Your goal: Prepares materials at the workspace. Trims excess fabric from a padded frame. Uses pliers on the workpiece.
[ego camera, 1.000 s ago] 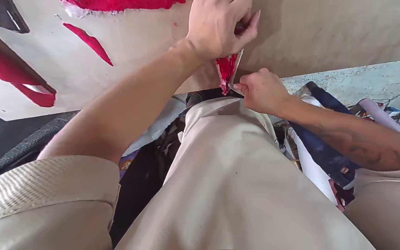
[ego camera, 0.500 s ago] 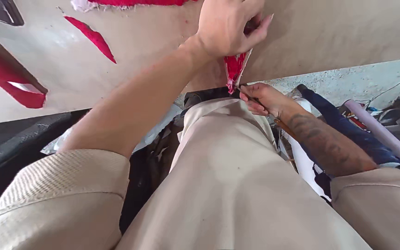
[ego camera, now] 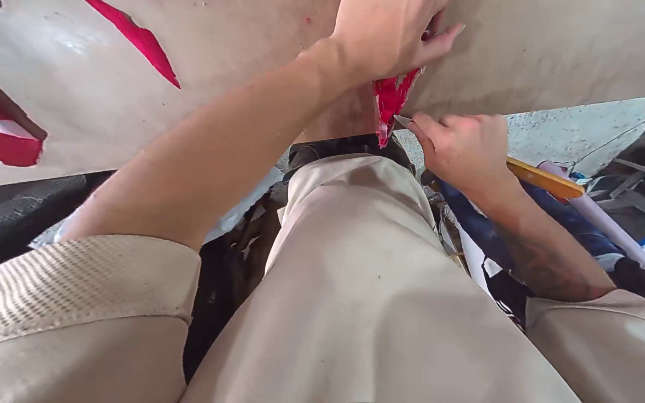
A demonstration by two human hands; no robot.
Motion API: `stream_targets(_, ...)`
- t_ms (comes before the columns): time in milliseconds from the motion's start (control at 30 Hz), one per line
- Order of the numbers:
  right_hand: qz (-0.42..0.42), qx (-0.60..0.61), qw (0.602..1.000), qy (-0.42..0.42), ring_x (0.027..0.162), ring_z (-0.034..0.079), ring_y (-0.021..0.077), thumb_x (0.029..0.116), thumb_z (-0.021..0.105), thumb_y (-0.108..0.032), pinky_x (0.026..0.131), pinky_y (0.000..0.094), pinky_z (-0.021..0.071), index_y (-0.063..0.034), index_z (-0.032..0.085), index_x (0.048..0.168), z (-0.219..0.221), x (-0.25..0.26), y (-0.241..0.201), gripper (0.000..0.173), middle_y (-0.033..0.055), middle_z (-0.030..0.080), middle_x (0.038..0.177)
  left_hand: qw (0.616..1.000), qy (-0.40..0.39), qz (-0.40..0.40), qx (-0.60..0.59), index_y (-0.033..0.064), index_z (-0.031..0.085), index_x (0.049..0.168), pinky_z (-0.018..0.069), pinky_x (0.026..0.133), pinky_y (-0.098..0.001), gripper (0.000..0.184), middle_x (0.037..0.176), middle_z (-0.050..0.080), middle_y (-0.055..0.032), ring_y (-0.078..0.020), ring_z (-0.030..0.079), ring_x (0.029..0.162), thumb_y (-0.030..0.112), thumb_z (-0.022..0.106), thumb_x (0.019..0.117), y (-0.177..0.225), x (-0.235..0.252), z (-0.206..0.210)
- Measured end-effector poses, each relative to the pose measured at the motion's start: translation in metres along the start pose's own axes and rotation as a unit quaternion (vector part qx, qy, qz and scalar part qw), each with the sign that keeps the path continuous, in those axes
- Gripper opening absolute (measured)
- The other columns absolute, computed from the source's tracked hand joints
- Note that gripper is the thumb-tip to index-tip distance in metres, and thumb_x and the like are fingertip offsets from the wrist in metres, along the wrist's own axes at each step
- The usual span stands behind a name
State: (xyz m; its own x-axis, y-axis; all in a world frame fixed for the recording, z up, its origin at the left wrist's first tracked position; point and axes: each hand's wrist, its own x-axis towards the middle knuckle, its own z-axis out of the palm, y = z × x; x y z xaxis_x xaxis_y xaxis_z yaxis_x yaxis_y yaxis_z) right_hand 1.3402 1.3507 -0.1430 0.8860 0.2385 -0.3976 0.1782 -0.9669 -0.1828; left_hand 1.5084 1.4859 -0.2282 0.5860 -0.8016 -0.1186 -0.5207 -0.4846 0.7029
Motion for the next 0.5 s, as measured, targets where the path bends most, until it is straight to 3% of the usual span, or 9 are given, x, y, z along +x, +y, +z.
stream_targets(67,-0.013,-0.036,0.998,-0.046,0.053,0.06,0.0375,0.1071,0.045,-0.021,0.044,0.0487,0.042,-0.003,0.067,0.104,-0.008,0.007,-0.011,0.028,0.0163,0.057,0.062,1.0,0.023,-0.001,0.0,0.0197,0.071,0.082,0.049,0.059,-0.0402,0.044,0.071,0.065,0.0037,-0.0137,0.064,0.067,0.054,0.051,0.0998,0.0,-0.002,0.006)
stream_targets(133,0.009,-0.067,0.993,-0.093,0.054,0.062,0.0391,0.0978,0.051,-0.007,0.042,0.0484,0.0427,0.0029,0.064,0.105,-0.016,0.013,-0.028,0.018,0.0189,0.058,0.064,0.999,0.049,-0.001,0.011,0.0191,0.071,0.079,0.0481,0.058,-0.0406,0.044,0.069,0.064,0.003,-0.0147,0.064,0.065,0.053,0.052,0.0999,-0.001,-0.002,0.01)
stream_targets(167,0.028,-0.071,0.991,-0.108,0.055,0.063,0.0389,0.0971,0.052,-0.005,0.042,0.0481,0.0436,0.0035,0.064,0.105,-0.018,0.016,-0.033,0.017,0.0185,0.058,0.064,0.998,0.057,-0.003,0.019,0.0192,0.071,0.08,0.0488,0.058,-0.0409,0.044,0.07,0.065,0.003,-0.0149,0.065,0.066,0.053,0.051,0.1004,-0.002,-0.001,0.01)
stream_targets(267,0.082,0.06,0.985,-0.142,0.062,0.066,0.0406,0.1002,0.053,-0.022,0.047,0.0546,0.0454,-0.0084,0.067,0.097,-0.009,0.021,-0.02,0.019,0.0165,0.062,0.068,0.998,0.057,-0.005,0.027,0.0186,0.071,0.082,0.0496,0.059,-0.0421,0.046,0.071,0.066,0.0021,-0.0166,0.066,0.067,0.055,0.049,0.1013,-0.002,-0.003,0.011)
stream_targets(367,0.061,0.167,0.981,-0.077,0.064,0.068,0.0361,0.1027,0.049,-0.031,0.053,0.0564,0.0481,-0.0182,0.075,0.102,0.02,0.019,0.006,0.03,0.0117,0.067,0.068,0.997,0.058,0.022,0.04,0.0126,0.071,0.087,0.0515,0.065,-0.0456,0.051,0.079,0.069,-0.0049,-0.0228,0.068,0.074,0.054,0.047,0.1033,-0.002,-0.004,0.006)
stream_targets(433,0.049,0.18,0.981,-0.053,0.064,0.067,0.0337,0.1029,0.049,-0.028,0.054,0.0552,0.049,-0.0172,0.075,0.103,0.025,0.014,0.005,0.028,0.0104,0.067,0.069,0.996,0.069,0.036,0.043,0.0106,0.071,0.087,0.051,0.067,-0.0453,0.05,0.084,0.07,-0.0074,-0.0242,0.068,0.077,0.051,0.048,0.1038,0.0,-0.007,0.005)
stream_targets(500,0.001,0.071,0.997,0.001,0.054,0.063,0.0395,0.1029,0.049,-0.022,0.045,0.0539,0.0453,-0.0066,0.069,0.106,0.026,0.01,-0.005,0.025,0.0162,0.06,0.062,0.992,0.099,0.059,0.044,0.01,0.07,0.084,0.0494,0.063,-0.043,0.048,0.083,0.069,-0.0076,-0.0234,0.067,0.074,0.048,0.05,0.1036,-0.001,-0.008,0.006)
